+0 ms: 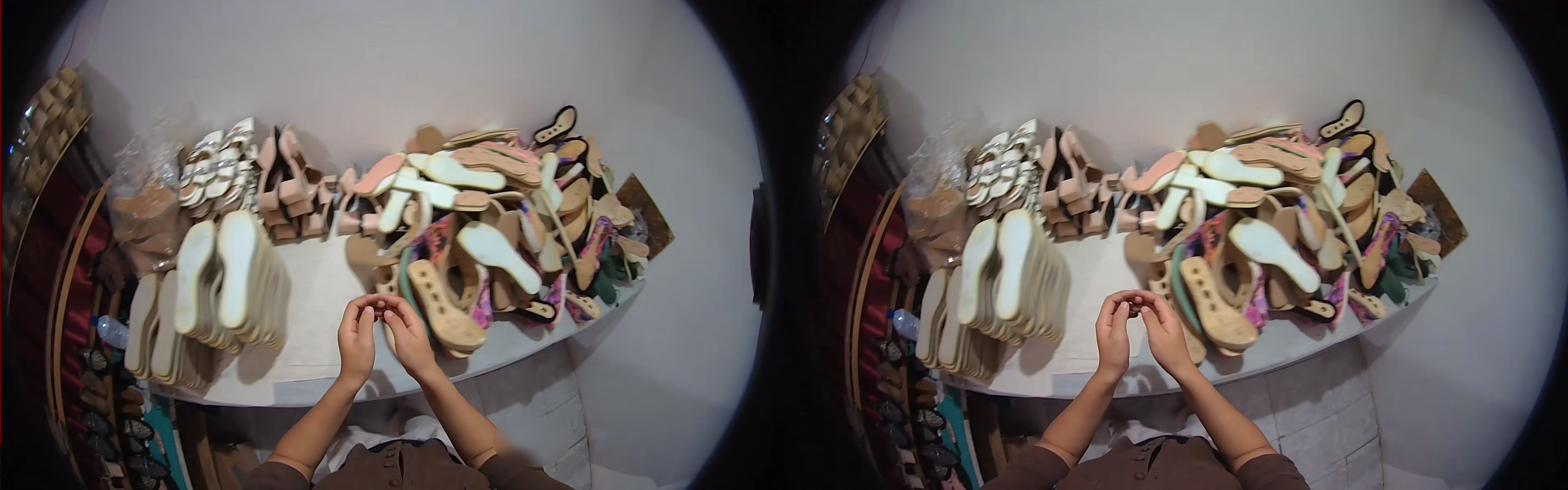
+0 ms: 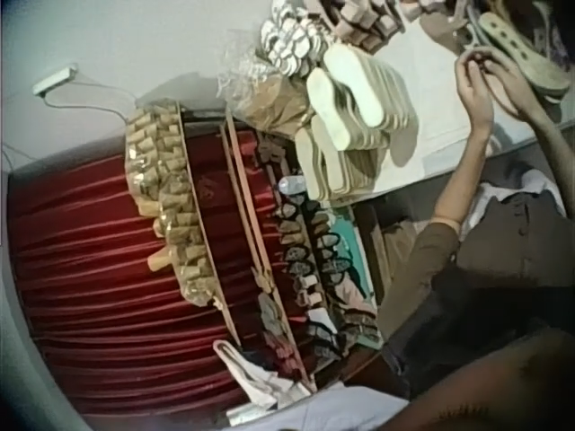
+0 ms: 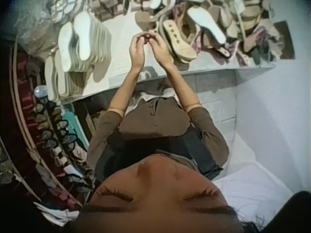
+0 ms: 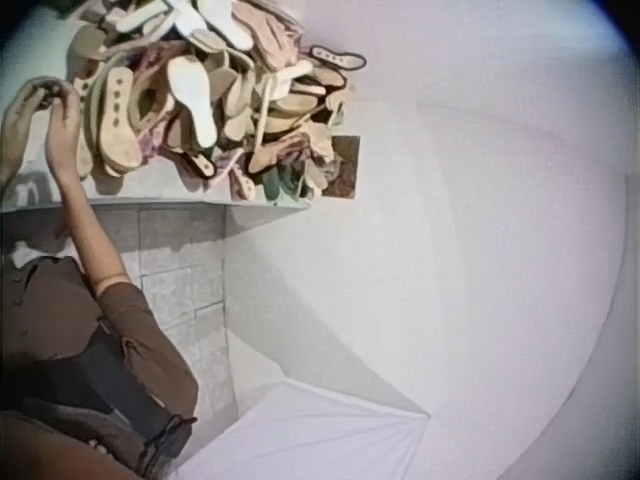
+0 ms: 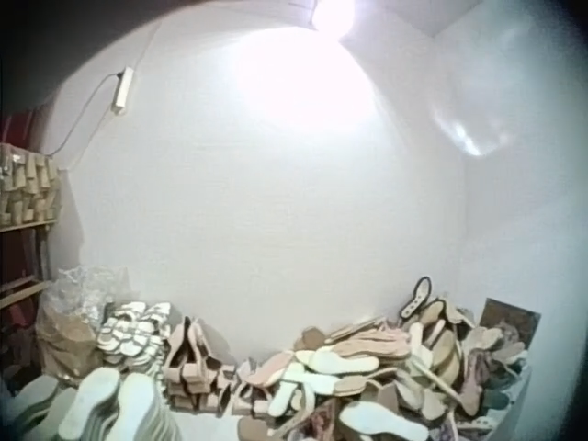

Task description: The person is sorting and stacking different types and sizes of shoe soles and insoles on a work table.

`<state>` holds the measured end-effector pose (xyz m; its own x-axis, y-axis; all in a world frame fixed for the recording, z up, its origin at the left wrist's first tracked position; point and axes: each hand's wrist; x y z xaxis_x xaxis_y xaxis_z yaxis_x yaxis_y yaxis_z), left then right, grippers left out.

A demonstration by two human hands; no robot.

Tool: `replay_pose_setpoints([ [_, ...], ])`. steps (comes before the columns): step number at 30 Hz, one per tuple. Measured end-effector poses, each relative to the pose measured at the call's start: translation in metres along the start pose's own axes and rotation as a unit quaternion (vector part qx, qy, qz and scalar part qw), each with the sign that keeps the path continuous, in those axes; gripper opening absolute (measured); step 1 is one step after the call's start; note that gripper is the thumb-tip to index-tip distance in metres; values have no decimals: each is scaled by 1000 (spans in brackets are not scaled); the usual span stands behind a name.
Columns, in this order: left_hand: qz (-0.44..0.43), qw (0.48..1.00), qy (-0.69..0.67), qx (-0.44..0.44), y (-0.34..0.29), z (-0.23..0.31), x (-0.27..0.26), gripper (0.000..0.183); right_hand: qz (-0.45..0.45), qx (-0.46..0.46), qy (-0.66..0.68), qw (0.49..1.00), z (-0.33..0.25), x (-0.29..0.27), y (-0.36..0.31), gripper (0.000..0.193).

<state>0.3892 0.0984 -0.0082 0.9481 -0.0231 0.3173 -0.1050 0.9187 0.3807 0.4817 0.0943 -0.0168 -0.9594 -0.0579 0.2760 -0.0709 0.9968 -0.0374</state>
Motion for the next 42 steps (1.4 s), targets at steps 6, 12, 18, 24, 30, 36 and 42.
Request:
replay_pose_setpoints([
  [6,-68,993,79,-47,-11,-75,65,22,208,-147,-385,887,-19,-166,21,28],
  [12,-149,974,137,-103,1,-92,100,27,317,-126,-524,781,-31,-258,31,32],
  [18,-128,972,189,-55,29,-114,124,28,257,-154,-511,806,-25,-244,54,26],
  [24,-131,959,250,19,75,-106,148,29,224,-183,-459,840,-48,-250,93,20],
  [30,-119,961,244,59,126,-106,160,26,217,-247,-480,814,-99,-260,135,20],
  [36,-185,907,364,98,174,-111,196,29,187,-222,-557,778,-135,-300,195,24],
  [42,-142,915,367,93,189,-119,212,31,79,-141,-768,620,-142,-313,252,45],
])
Point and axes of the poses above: each hand's wrist, its own y-axis towards the middle knuckle, its own x-axis out of the palm, z = x × y, and after that the axes turned 11 degrees about x, right-handed
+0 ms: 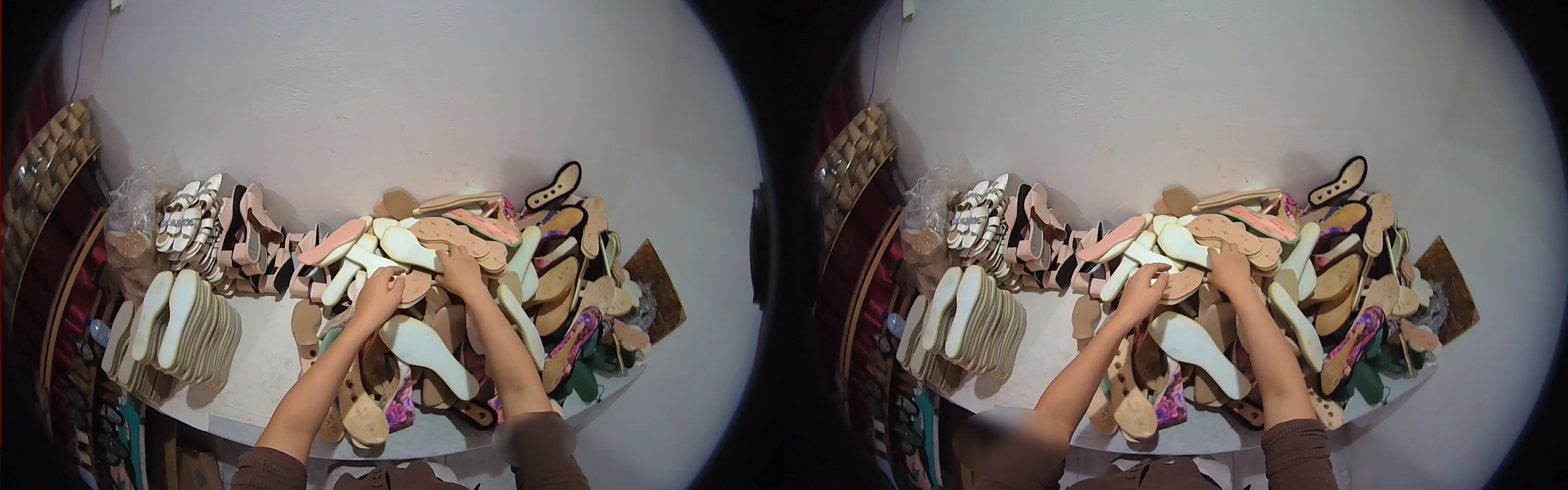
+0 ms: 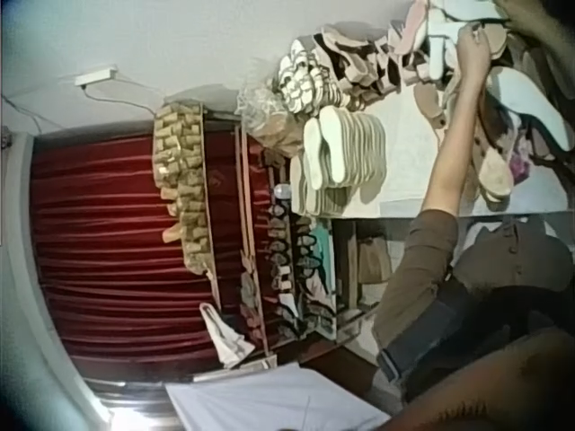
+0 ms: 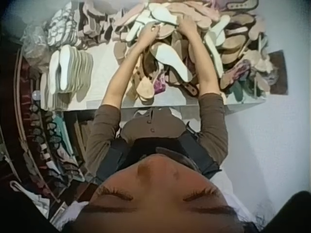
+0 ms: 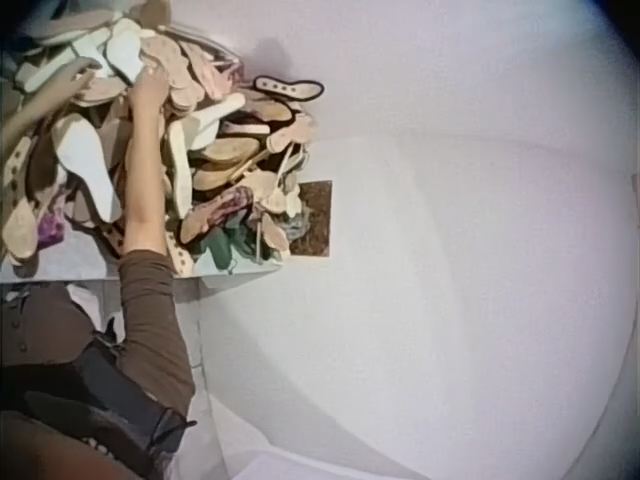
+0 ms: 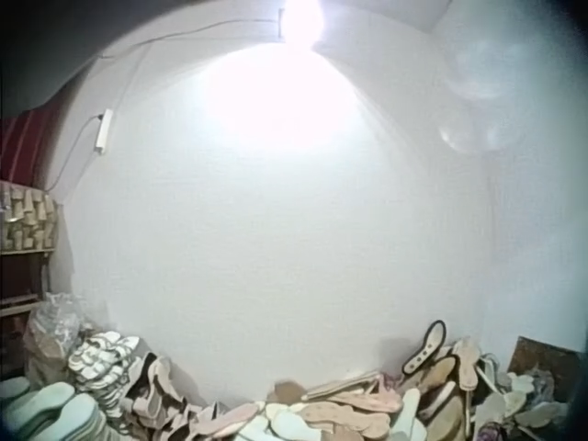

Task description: The person is sorting and stacking different types and sizes of shoe soles and insoles on a work table.

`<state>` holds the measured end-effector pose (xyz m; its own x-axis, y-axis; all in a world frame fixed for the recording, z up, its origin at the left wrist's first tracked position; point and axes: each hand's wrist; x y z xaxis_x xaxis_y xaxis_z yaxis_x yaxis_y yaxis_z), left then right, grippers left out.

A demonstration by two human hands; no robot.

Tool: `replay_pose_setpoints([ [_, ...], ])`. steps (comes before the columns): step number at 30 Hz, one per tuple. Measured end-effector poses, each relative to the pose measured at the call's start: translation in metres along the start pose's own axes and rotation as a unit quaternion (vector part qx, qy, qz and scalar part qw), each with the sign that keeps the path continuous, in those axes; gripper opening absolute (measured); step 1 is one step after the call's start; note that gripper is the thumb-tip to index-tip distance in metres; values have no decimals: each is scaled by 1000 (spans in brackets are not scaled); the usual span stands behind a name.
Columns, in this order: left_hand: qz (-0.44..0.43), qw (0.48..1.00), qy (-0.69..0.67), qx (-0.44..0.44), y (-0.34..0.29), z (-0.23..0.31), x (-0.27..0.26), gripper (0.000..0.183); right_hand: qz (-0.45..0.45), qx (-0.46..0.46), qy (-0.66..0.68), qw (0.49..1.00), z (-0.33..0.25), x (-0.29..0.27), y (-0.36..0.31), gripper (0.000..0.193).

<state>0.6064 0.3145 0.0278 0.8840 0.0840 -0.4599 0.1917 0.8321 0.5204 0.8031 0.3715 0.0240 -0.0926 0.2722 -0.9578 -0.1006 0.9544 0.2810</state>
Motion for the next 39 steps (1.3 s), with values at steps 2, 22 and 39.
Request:
replay_pose_setpoints([
  [2,2,998,-19,-53,1,-3,2,30,-13,-7,-30,999,0,12,8,50],
  [22,148,876,-395,-235,-67,-12,-113,32,138,25,430,892,-209,-20,-107,39],
  [39,192,970,36,-143,-249,-58,-466,30,75,-64,553,827,-586,-42,-204,48],
])
Point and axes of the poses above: each hand's wrist, its own y-axis towards the middle knuckle, its own x-axis out of the palm, z = x × y, and after that the axes turned 11 degrees about x, right-handed
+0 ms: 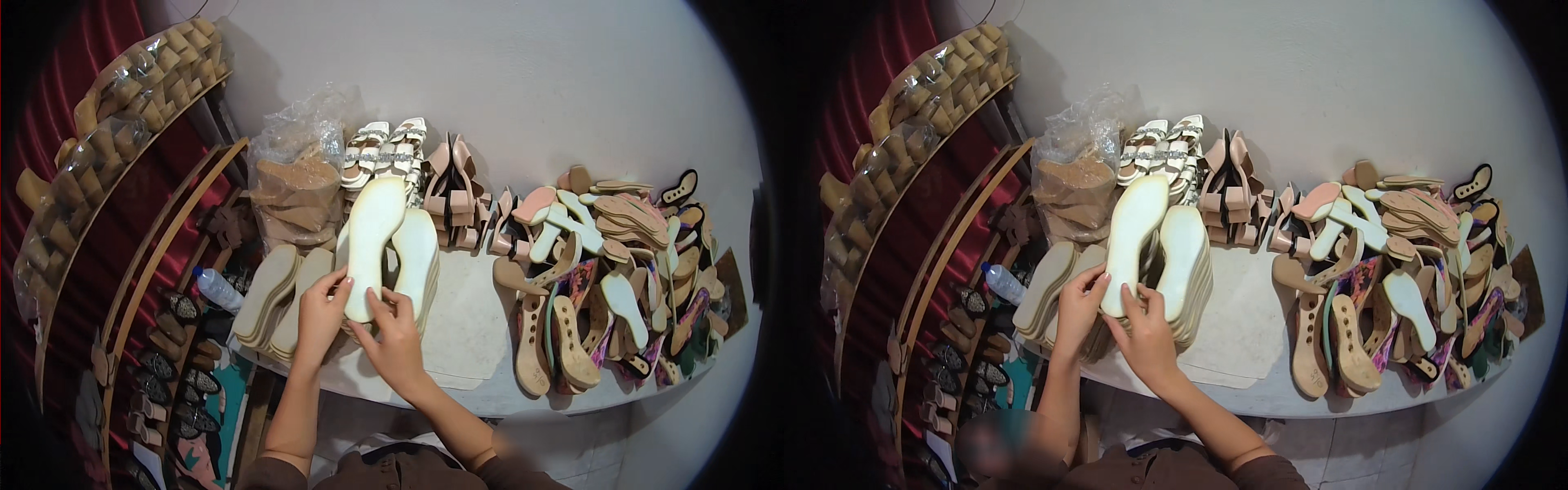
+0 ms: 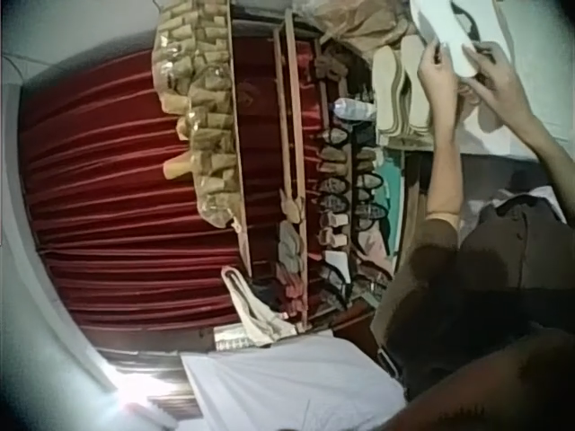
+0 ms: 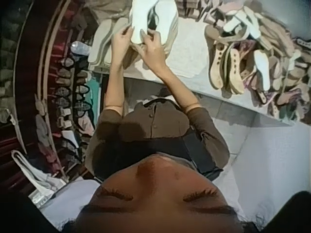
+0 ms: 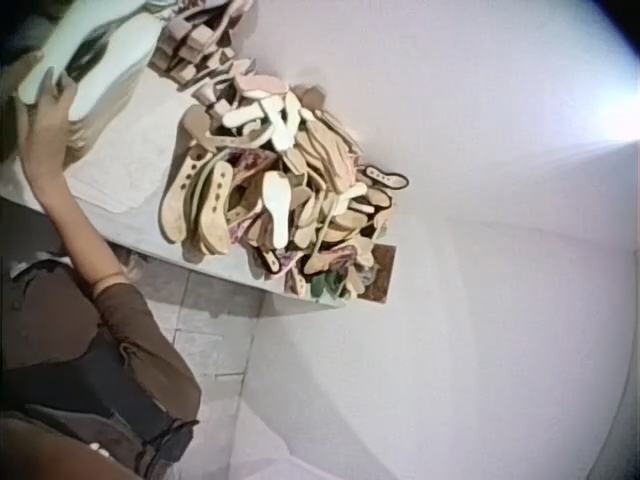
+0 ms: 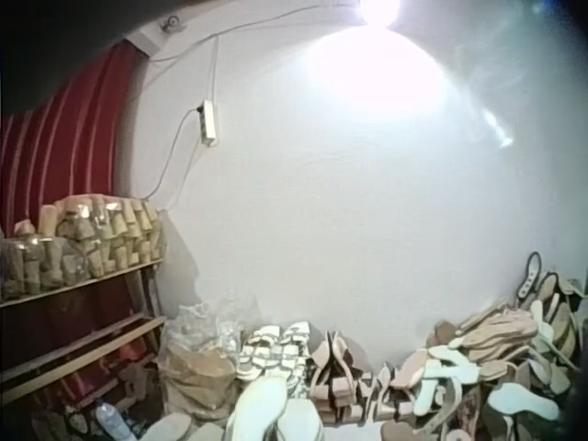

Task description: The person is sorting and stacking different types and sizes of shoe soles and insoles on a work table.

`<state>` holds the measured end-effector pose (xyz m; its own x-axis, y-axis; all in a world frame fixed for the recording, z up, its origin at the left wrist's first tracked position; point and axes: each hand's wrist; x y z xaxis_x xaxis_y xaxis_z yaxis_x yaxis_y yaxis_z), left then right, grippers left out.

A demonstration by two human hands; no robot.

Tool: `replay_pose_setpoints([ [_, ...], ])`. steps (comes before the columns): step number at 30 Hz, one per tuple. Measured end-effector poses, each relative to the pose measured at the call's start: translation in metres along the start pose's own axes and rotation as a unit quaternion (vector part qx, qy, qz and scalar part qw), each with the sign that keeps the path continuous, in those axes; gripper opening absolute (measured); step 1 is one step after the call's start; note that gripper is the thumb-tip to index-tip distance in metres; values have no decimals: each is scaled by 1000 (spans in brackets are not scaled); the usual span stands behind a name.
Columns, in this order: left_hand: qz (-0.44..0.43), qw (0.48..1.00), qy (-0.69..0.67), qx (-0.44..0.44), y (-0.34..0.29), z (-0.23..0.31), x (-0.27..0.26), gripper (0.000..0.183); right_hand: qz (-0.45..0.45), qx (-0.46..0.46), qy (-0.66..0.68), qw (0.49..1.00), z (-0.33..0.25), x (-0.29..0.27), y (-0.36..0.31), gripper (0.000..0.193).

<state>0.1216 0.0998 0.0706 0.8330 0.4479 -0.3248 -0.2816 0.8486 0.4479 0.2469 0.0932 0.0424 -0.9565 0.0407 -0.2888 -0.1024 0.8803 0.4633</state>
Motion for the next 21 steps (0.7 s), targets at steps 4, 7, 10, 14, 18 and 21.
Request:
replay_pose_setpoints([
  [4,3,999,23,-22,4,-32,-30,30,2,-1,-75,997,-6,36,-4,46],
  [7,-29,995,84,-36,5,-46,-37,31,1,16,-115,993,-5,47,-7,44],
  [10,-29,996,80,-36,8,-46,-37,32,9,1,-148,989,-1,54,-5,44],
  [14,-29,997,61,-25,13,-56,-38,32,16,5,-165,986,-1,61,-3,42],
  [18,-38,996,78,-13,17,-61,-38,32,24,-14,-186,982,0,63,-1,43],
  [21,-42,996,73,-14,19,-60,-37,31,25,-13,-191,981,2,64,1,43],
])
Point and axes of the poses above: each hand's wrist, its own y-axis towards the middle knuckle, its own x-axis out of the palm, z = x × y, and after that the axes turned 11 degrees about x, right-handed
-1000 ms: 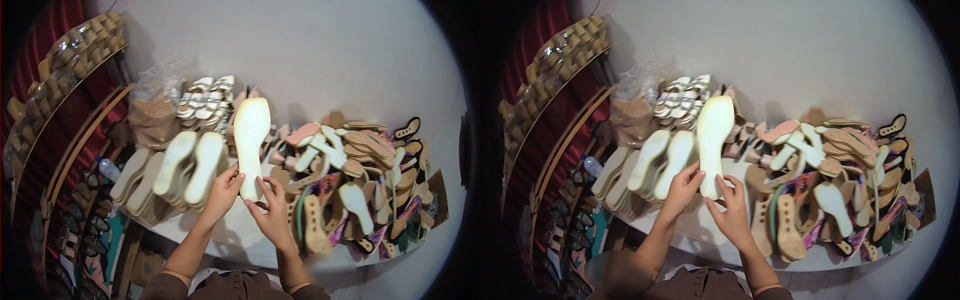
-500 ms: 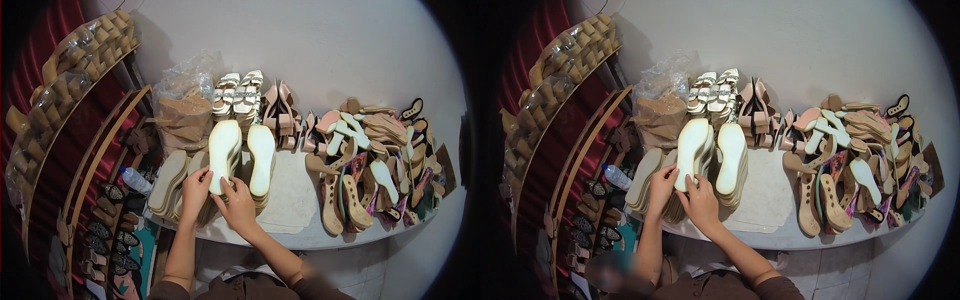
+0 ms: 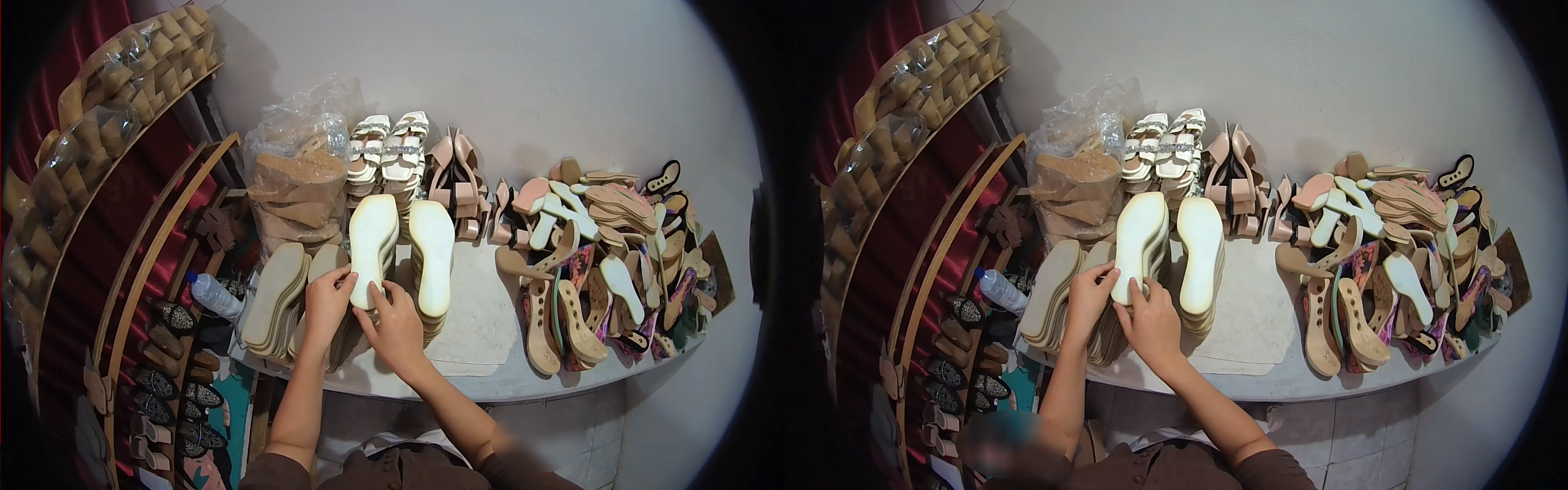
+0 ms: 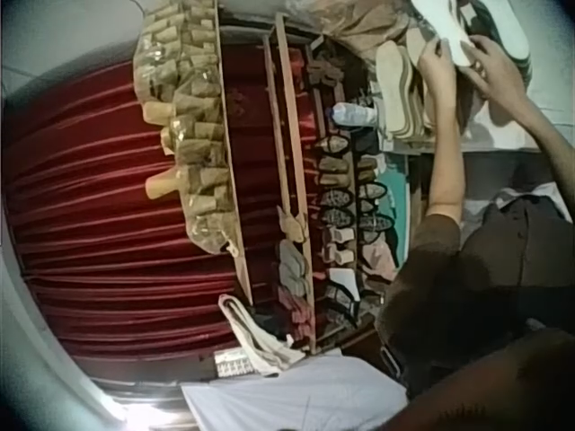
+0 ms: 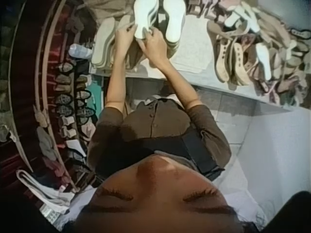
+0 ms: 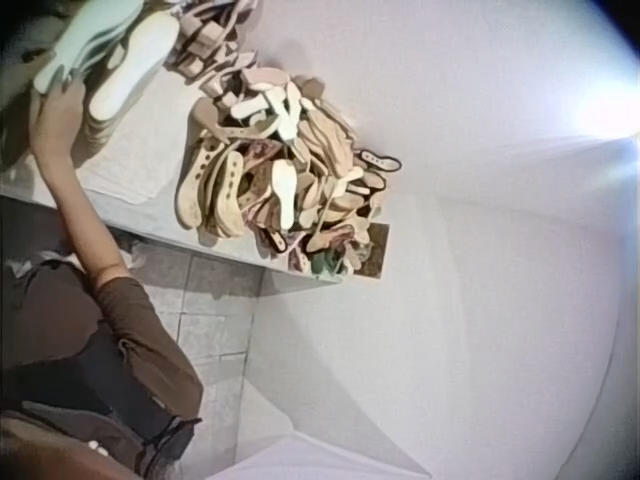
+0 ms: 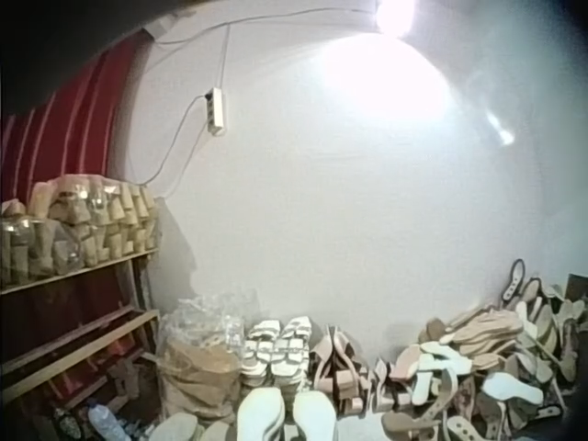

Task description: The person is sorting and stacking different types and sizes of shoe soles and insoles on a work table.

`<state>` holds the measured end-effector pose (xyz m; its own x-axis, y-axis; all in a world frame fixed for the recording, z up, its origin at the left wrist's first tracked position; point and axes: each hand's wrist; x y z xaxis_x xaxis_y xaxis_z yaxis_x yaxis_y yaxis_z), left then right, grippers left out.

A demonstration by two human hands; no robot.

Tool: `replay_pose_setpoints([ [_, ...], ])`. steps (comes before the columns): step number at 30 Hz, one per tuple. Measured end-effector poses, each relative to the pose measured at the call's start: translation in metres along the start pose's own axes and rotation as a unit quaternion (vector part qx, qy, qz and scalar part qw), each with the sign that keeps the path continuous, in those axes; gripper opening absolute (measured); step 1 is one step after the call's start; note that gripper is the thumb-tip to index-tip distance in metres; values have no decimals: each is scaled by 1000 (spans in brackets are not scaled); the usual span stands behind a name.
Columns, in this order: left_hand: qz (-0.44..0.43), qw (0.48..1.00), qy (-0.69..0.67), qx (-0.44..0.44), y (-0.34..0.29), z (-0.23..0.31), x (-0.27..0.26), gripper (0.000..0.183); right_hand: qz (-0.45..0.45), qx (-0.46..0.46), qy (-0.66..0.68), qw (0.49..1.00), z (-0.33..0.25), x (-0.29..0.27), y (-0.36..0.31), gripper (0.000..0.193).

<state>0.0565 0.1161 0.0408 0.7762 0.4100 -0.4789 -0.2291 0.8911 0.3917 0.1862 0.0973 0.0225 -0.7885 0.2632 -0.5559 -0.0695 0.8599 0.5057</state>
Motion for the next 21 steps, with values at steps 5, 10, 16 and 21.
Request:
replay_pose_setpoints([
  [5,-12,1000,9,-11,2,3,-2,31,1,-1,-7,1000,1,3,0,43],
  [10,3,1000,8,-2,3,-1,0,29,8,-3,-13,1000,1,3,1,43],
  [16,-4,1000,4,-7,4,0,0,31,12,1,-5,1000,3,7,1,43],
  [21,-18,999,35,-2,4,1,0,31,8,6,-12,1000,4,7,0,43],
])
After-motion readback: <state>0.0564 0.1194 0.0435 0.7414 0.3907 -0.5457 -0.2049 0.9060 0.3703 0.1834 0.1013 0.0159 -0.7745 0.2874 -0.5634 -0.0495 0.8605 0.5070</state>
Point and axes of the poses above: each hand's wrist, its own y-axis towards the middle knuckle, its own x-axis out of the palm, z = x × y, and after that the axes turned 11 degrees about x, right-handed
